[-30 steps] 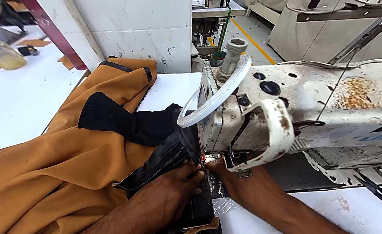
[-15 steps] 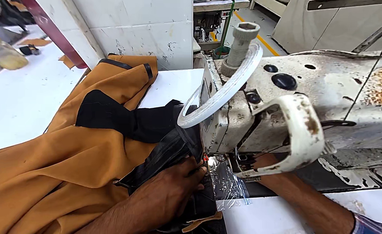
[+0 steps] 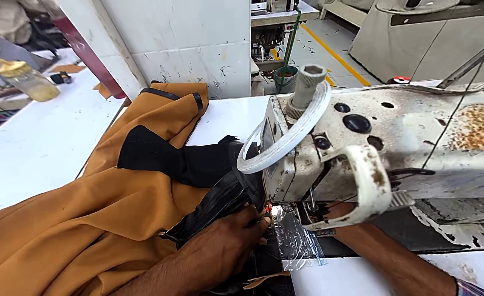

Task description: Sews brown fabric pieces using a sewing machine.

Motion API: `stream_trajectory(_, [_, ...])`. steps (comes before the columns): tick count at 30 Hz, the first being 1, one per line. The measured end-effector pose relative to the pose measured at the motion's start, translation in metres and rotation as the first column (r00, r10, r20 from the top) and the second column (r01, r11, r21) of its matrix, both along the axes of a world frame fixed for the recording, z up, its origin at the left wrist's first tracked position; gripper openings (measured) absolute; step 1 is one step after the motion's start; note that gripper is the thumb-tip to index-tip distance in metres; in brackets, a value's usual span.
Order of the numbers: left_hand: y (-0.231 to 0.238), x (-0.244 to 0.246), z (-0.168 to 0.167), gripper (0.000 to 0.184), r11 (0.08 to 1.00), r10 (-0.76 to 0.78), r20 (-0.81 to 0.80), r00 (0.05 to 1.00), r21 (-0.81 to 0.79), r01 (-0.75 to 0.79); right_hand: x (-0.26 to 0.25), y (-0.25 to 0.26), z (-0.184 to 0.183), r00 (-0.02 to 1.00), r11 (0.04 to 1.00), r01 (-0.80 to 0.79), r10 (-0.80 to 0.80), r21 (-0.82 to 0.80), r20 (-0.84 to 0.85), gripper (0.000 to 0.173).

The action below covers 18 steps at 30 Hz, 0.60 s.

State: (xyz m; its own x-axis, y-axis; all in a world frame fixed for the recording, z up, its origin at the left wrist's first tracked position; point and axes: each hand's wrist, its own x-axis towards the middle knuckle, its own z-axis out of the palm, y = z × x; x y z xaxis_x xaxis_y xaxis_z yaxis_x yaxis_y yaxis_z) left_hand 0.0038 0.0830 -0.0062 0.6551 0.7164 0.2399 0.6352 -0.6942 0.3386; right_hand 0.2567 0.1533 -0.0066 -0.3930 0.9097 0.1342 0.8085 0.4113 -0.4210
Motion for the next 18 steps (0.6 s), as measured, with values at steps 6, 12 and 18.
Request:
stream_trajectory(6, [0.002, 0.000, 0.000, 0.038, 0.999, 0.009, -0.012, 1.000, 0.034, -0.009, 0.000, 0.003, -0.003, 1.000, 1.000, -0.013, 0.013, 0.014, 0.012, 0.022])
stream_trajectory(12, [0.001, -0.001, -0.002, 0.039, 0.995, 0.031, -0.034, 0.999, 0.096, -0.027, 0.013, -0.017, 0.012, 0.999, 0.945, -0.051, 0.050, 0.324, 0.011, 0.017])
stream_trajectory(18, [0.004, -0.001, -0.002, 0.038, 0.995, 0.045, -0.032, 0.998, 0.094, -0.042, 0.130, -0.062, 0.078, 0.997, 0.982, -0.049, 0.059, 0.182, -0.048, 0.031])
